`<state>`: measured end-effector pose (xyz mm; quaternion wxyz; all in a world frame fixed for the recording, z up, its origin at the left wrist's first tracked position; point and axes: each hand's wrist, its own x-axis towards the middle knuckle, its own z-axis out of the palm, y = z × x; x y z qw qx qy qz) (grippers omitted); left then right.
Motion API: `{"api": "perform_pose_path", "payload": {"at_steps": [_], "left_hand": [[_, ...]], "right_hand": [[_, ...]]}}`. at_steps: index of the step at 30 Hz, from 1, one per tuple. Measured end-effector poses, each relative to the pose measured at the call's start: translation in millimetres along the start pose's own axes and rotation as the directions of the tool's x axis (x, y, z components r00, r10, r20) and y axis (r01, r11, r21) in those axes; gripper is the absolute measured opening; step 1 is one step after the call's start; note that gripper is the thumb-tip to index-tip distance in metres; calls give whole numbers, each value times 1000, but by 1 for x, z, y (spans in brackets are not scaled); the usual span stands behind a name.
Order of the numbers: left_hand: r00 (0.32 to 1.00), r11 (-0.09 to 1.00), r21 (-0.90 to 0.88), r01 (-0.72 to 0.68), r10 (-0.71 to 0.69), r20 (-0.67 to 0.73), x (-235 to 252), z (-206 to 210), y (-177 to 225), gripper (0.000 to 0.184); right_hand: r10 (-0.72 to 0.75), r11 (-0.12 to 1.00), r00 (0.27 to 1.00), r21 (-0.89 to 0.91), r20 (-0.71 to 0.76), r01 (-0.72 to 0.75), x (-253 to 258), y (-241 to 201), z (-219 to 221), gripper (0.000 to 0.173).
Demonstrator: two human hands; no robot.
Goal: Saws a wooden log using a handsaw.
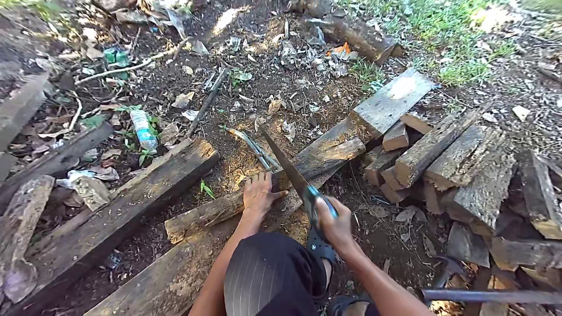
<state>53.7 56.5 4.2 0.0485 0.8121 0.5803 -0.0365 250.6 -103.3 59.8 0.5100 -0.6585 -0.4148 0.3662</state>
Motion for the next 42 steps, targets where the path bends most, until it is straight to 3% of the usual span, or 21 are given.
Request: {"api": "perform_pose_path", "payload": {"at_steps": [3, 5, 9, 11, 13, 17, 23, 26, 30, 32, 34, 36, 39, 42], "left_hand": [[999, 999, -22, 25, -25, 30, -2, -3, -5, 98], [999, 999, -46, 19, -17, 41, -3, -3, -1, 99], [1000, 999, -48, 15, -13, 24, -6, -2, -5, 95], [1000, 999, -39, 3, -4, -17, -3, 1, -2, 94], [999, 1000, -19, -1, 1, -40, -3, 2, 0, 94], [999, 999, -46, 4, -6, -41, -5, -2, 2, 92], [996, 999, -18, -42, 41, -82, -3, 2, -2, 87], [997, 999, -21, -35, 33, -73, -5, 1, -1, 88], [996, 999, 1, -51, 51, -68, -3, 2, 0, 88], [997, 999, 7, -47, 48, -58, -2, 2, 1, 88], [998, 999, 20, -42, 43, -44, 0, 1, 0, 90], [998, 999, 6, -44, 45, -43, -1, 2, 1, 92], [999, 1000, -19, -22, 21, -44, 3, -1, 0, 92], [999, 1000, -14, -16, 15, -47, 0, -1, 0, 89]], "right_hand": [[41, 997, 999, 67, 7, -41, 28, 5, 22, 35], [32, 999, 999, 15, 10, -32, -5, 9, 2, 37], [15, 995, 1000, -100, 25, -12, -123, -4, -67, 37], [31, 994, 999, -108, 38, -27, -145, -12, -89, 36], [8, 993, 999, -116, 42, -3, -117, -10, -73, 36], [-115, 993, 993, -27, -15, 115, -10, 15, 15, 36], [-68, 997, 998, -25, 3, 68, 0, 10, 18, 35], [-31, 998, 999, -54, 41, 34, -32, 5, -7, 38], [1, 991, 998, -133, 65, 7, -130, -14, -80, 39], [21, 991, 996, -137, 87, -9, -153, -18, -101, 38], [12, 988, 997, -152, 73, -1, -128, -18, -84, 37], [-30, 981, 999, -191, 45, 38, -60, -9, -34, 39], [9, 998, 1000, -60, 10, -8, 26, -8, 29, 37], [-15, 998, 1000, -67, 5, 15, 7, 8, 17, 39]]}}
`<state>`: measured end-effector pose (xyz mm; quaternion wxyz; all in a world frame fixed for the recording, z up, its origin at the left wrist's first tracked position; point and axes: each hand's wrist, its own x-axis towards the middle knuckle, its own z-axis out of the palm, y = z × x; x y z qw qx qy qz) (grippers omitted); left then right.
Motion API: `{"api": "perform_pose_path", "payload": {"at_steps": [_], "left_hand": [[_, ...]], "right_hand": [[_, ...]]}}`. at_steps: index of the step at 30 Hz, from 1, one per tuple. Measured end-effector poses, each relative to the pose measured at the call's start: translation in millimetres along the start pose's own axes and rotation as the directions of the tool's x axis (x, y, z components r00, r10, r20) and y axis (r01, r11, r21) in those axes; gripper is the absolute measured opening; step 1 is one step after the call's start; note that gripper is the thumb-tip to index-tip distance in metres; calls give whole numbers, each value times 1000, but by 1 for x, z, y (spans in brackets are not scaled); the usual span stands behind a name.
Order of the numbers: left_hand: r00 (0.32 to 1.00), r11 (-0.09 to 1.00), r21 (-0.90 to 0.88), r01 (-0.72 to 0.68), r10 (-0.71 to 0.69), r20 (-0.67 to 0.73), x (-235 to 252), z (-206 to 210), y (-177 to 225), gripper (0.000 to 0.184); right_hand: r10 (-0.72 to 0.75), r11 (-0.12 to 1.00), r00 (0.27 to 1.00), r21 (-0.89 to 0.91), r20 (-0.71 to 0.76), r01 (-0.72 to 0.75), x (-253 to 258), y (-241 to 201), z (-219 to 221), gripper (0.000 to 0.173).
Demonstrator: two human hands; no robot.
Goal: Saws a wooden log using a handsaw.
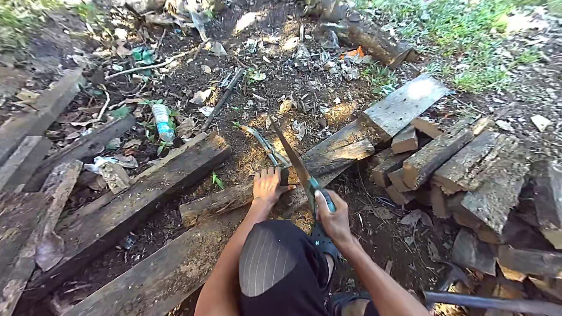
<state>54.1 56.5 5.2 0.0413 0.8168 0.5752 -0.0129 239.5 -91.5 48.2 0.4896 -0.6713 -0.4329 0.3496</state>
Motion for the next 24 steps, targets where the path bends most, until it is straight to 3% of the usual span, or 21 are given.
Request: {"api": "perform_pose_path", "payload": {"at_steps": [6, 8, 11, 14, 17, 22, 24], "left_hand": [[1000, 1000, -1, 8, -8, 25, -2, -5, 0, 90], [1000, 1000, 13, 3, -3, 11, -2, -3, 0, 89], [1000, 1000, 21, 3, -3, 10, -3, 2, 0, 90], [1000, 1000, 0, 24, -24, 18, 1, 2, -4, 94], [999, 1000, 1, 26, -26, 21, -1, 1, -3, 94], [999, 999, -12, 32, -31, 23, -1, 0, -1, 92], [1000, 999, -21, 26, -25, 16, 0, 2, -2, 91]], "right_hand": [[7, 998, 999, -64, 37, -5, -155, -16, -109, 35], [20, 999, 999, -47, 38, -18, -148, -17, -107, 34], [-3, 996, 1000, -92, 20, 5, -55, -9, -40, 37], [26, 1000, 1000, 9, -12, -26, 20, -11, 18, 35], [-6, 999, 1000, -36, -10, 6, -13, 4, 0, 38], [19, 997, 999, -78, 34, -16, -152, -10, -102, 34], [30, 999, 999, -45, 44, -28, -150, -9, -105, 33]]}}
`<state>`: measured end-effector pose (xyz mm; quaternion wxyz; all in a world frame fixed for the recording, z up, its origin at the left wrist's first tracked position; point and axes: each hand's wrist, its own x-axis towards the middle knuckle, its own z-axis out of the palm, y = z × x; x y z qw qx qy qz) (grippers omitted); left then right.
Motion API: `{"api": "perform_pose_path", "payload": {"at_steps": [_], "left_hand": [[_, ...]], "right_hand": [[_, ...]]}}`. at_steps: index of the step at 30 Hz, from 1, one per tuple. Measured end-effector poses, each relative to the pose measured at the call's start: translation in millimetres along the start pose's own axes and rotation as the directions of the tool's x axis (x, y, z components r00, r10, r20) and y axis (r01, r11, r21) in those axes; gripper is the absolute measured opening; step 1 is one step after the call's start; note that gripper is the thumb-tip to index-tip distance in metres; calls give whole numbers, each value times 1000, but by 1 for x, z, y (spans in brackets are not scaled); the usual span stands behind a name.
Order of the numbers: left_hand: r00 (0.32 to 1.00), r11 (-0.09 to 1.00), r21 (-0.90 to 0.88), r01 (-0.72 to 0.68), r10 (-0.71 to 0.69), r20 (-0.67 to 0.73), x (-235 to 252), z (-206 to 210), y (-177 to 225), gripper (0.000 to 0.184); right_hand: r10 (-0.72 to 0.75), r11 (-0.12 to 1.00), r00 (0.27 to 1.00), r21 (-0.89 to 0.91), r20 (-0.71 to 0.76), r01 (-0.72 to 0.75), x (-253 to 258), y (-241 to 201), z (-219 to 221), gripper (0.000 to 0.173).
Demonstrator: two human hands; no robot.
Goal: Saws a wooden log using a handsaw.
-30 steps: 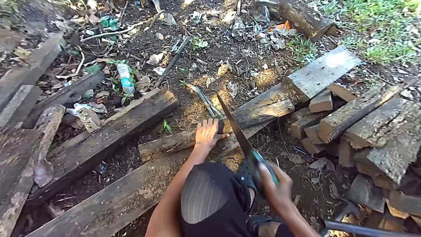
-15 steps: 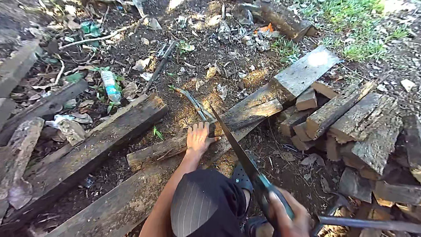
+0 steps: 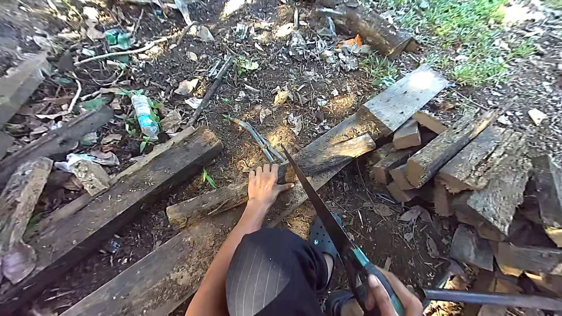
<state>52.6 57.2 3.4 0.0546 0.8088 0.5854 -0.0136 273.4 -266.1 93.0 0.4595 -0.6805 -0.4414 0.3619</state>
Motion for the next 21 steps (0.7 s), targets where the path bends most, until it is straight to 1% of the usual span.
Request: {"api": "perform_pose_path", "payload": {"at_steps": [1, 2, 4, 5, 6, 7, 9, 10, 13, 14, 15, 16, 17, 19, 20, 21], "left_hand": [[1000, 1000, 9, -7, 7, -5, -1, 2, -1, 91], [1000, 1000, 19, -9, 9, -9, -1, 4, -2, 91], [1000, 1000, 12, -4, 4, -7, -1, 6, 1, 94], [1000, 1000, 3, 5, -5, 3, 1, 4, 1, 95], [1000, 1000, -4, 15, -15, 20, 1, 1, -1, 95], [999, 1000, -2, 17, -16, 33, -1, -1, -4, 94], [999, 1000, -3, 9, -8, 32, -2, -2, -2, 93], [1000, 1000, -3, 3, -3, 27, 0, -4, 0, 92], [1000, 1000, -7, 2, -2, 28, -3, -5, 0, 90], [1000, 1000, -6, 0, 0, 23, -2, -4, 0, 90], [1000, 1000, -1, -3, 3, 16, 0, -3, 1, 90], [1000, 1000, 3, -3, 3, 11, 1, -1, 1, 89], [1000, 1000, 15, -5, 5, 8, 1, -1, 0, 89], [1000, 1000, 22, -4, 3, 15, 0, 2, 0, 91], [1000, 1000, 16, -4, 4, 9, 1, 4, 1, 91], [1000, 1000, 7, -3, 3, 12, 4, 3, 1, 92]], "right_hand": [[-13, 1000, 1000, -19, -4, 13, 23, 1, 15, 34], [-34, 999, 999, -41, -14, 33, 59, 3, 39, 36], [-45, 999, 998, -15, -33, 44, 139, -1, 89, 38], [-26, 1000, 999, 11, -40, 26, 169, -7, 107, 37], [-6, 1000, 999, 12, -40, 6, 184, -13, 119, 36], [4, 1000, 999, 11, -36, -4, 185, -12, 123, 36], [-14, 1000, 999, 4, -33, 15, 155, 3, 103, 39], [-22, 1000, 999, -5, -30, 22, 129, 6, 85, 39], [-6, 999, 1000, -45, -14, 5, 26, 3, 20, 37], [10, 999, 1000, -38, -13, -11, 3, 0, 4, 36], [20, 999, 1000, -27, -5, -20, -7, -2, -7, 37], [18, 1000, 1000, -20, -1, -18, -4, -4, -8, 37], [4, 1000, 1000, -26, -5, -4, 13, -3, 3, 37], [-58, 996, 998, -65, -32, 56, 80, 3, 51, 38], [-74, 997, 996, -30, -46, 73, 117, 5, 77, 37], [-56, 998, 997, 8, -53, 57, 148, 0, 97, 36]]}}
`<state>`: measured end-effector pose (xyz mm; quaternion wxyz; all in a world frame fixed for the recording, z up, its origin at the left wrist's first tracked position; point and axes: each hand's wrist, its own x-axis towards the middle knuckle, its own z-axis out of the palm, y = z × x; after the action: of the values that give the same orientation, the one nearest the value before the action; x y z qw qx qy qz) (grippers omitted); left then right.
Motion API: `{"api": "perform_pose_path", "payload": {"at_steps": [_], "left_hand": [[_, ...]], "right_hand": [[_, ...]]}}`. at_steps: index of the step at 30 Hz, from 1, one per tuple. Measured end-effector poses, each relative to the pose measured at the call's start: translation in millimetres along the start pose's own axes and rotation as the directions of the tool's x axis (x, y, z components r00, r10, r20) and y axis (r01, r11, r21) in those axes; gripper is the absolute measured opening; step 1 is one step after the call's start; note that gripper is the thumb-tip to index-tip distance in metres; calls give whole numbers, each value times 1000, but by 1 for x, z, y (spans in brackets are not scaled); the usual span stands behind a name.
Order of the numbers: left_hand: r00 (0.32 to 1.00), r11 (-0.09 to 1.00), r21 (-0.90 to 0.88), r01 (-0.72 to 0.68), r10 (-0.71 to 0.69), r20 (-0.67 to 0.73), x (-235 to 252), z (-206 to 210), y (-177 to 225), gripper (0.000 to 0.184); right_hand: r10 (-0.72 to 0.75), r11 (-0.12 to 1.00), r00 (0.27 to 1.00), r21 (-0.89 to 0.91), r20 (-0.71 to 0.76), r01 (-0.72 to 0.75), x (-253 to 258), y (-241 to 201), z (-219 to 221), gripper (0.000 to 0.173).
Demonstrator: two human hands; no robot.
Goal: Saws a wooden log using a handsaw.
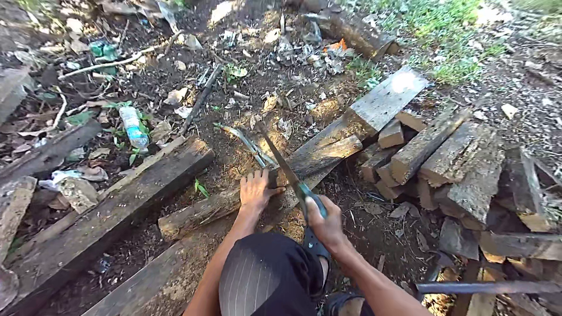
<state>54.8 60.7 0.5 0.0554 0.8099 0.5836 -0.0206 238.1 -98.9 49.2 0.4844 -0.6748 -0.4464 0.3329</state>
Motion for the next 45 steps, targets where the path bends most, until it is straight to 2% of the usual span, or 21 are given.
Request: {"api": "perform_pose_path", "payload": {"at_steps": [1, 3, 6, 8, 10, 12, 15, 17, 18, 21, 24, 26, 27, 29, 31, 33, 36, 38, 42, 43, 45], "left_hand": [[1000, 1000, -9, 5, -5, 16, 2, -3, -2, 93], [999, 1000, -9, 9, -9, 33, -2, -5, -4, 94], [1000, 1000, -10, 9, -8, 26, 2, -12, 2, 95], [999, 1000, -11, 15, -15, 43, -2, -12, 3, 94], [998, 1000, 3, 23, -24, 52, 1, -12, 4, 94], [998, 999, 24, 27, -28, 55, 1, -9, 4, 95], [1000, 1000, 15, 12, -12, 22, 0, -3, 4, 94], [1000, 1000, 1, 16, -16, 12, 2, -8, 1, 94], [1000, 1000, -3, 16, -16, 10, 0, -9, -1, 94], [1000, 1000, 2, 6, -6, 6, -1, -11, 1, 96], [1000, 1000, 1, 11, -11, 8, -3, -9, 2, 94], [1000, 1000, 9, 15, -15, 9, 1, -6, 2, 93], [1000, 1000, 14, 18, -19, 17, 2, -6, 2, 94], [1000, 1000, 19, 15, -16, 16, 1, -5, 0, 94], [1000, 1000, 1, 3, -3, -1, -1, 0, 0, 95], [1000, 1000, -1, 0, 0, -15, 5, -2, -3, 97], [1000, 1000, 3, -19, 19, -9, -1, 0, -5, 98], [1000, 999, -25, -21, 21, 2, 2, -4, -4, 99], [1000, 1000, -13, -17, 17, 0, 1, -4, -8, 99], [1000, 1000, -14, -15, 15, 1, 2, -4, -8, 99], [1000, 1000, -17, -10, 10, 14, 1, -7, -5, 99]], "right_hand": [[36, 999, 999, 25, 2, -36, 17, -5, 13, 35], [55, 998, 999, 22, 3, -55, 10, -3, 13, 36], [16, 999, 1000, -37, 0, -16, -57, -1, -39, 37], [44, 998, 999, -53, 23, -43, -120, -8, -86, 35], [77, 996, 996, -36, 32, -76, -150, -15, -114, 35], [75, 996, 996, -45, 51, -73, -130, -12, -102, 35], [-32, 998, 999, -48, -1, 32, -28, 7, -23, 36], [19, 1000, 1000, 16, -9, -18, 18, -1, 14, 35], [45, 999, 999, 21, -6, -45, 20, -2, 18, 35], [23, 1000, 1000, -18, -3, -23, -28, 6, -15, 39], [49, 998, 998, -42, 26, -48, -123, -6, -87, 36], [66, 997, 997, -31, 30, -65, -154, -10, -115, 35], [65, 997, 997, -31, 36, -64, -149, -10, -114, 35], [40, 998, 999, -58, 36, -37, -101, -2, -79, 36], [-22, 999, 1000, 26, -7, 22, -34, 19, -23, 36], [-6, 992, 999, 128, -41, 11, 3, 24, 12, 34], [39, 984, 999, 177, -34, -32, -6, 29, 17, 35], [57, 987, 998, 148, 6, -57, -3, 18, 12, 40], [-14, 997, 1000, 71, -14, 15, 9, -11, 16, 69], [-42, 997, 999, 68, -24, 43, 13, -13, 16, 69], [-100, 992, 995, 79, -8, 101, 14, -7, 11, 58]]}}
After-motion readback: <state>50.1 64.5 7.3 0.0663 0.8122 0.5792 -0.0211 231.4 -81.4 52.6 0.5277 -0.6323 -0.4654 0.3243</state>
